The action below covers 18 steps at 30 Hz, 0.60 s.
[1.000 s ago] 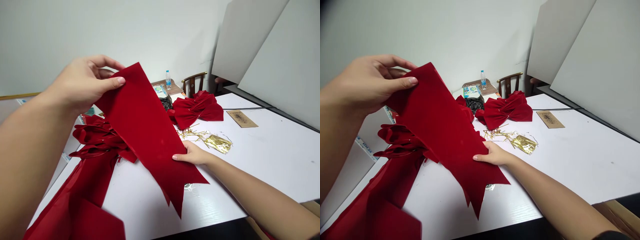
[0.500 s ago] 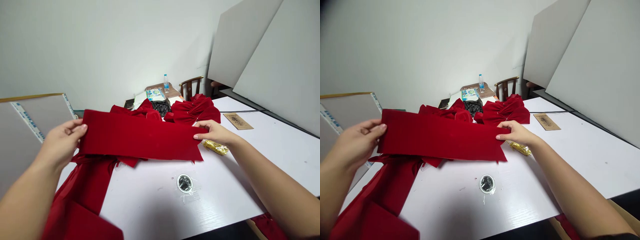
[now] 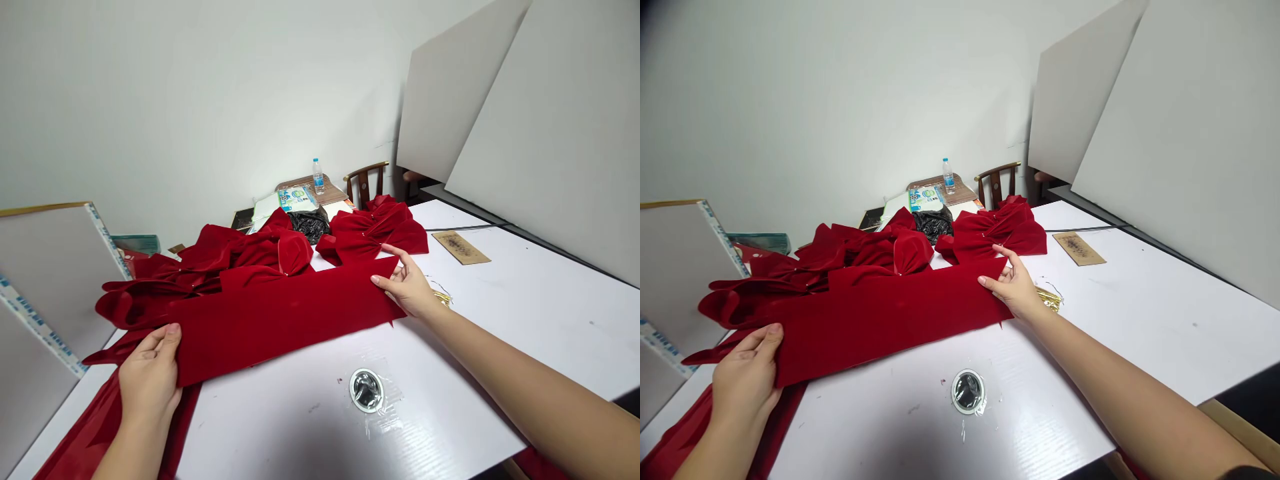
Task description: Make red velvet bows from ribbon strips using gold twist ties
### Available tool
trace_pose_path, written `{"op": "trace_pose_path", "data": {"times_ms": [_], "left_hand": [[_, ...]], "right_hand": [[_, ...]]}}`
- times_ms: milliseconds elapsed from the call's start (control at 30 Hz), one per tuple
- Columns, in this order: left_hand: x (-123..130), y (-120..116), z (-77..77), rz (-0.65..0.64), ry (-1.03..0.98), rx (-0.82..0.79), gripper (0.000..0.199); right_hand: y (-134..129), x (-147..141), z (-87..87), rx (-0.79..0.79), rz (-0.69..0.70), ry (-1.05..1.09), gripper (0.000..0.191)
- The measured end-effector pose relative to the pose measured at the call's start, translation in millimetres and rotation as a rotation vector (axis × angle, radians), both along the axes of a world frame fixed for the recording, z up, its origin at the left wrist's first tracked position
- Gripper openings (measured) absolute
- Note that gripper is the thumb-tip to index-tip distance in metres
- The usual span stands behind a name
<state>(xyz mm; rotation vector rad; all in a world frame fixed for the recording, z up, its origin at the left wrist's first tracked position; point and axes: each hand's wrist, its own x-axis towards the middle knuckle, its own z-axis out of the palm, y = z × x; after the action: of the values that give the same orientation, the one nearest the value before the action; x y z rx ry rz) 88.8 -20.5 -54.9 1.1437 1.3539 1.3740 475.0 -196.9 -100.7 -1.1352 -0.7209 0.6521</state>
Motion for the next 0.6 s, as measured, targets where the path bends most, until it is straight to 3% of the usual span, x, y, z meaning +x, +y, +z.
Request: {"op": "trace_pose_path", "data": {"times_ms": [67, 133, 300, 400, 600], "left_hand": [[-2, 2, -3.8, -0.026, 0.0, -0.021, 0.034], [-4, 4, -7.6, -0.035, 0.02, -0.026, 0.034], [-7, 9, -15.8, -0.067, 0.089, -0.007, 0.033], [-7, 9, -17.1, -0.081, 0.095, 0.017, 0.033], [-3, 6, -13.7, -0.085, 0.197, 0.015, 0.032]], "right_hand": [[0, -3, 0.2, 0.062, 0.032, -0.008, 0.117], [0, -5, -1.1, 0.107, 0.027, -0.028, 0.116], [4, 1, -12.2, 0.109, -0.12, -0.182, 0.048], [5, 5, -15.4, 0.05, -0.194, -0.232, 0.041], [1, -1, -6.6, 0.033, -0.175, -0.106, 0.042]]}}
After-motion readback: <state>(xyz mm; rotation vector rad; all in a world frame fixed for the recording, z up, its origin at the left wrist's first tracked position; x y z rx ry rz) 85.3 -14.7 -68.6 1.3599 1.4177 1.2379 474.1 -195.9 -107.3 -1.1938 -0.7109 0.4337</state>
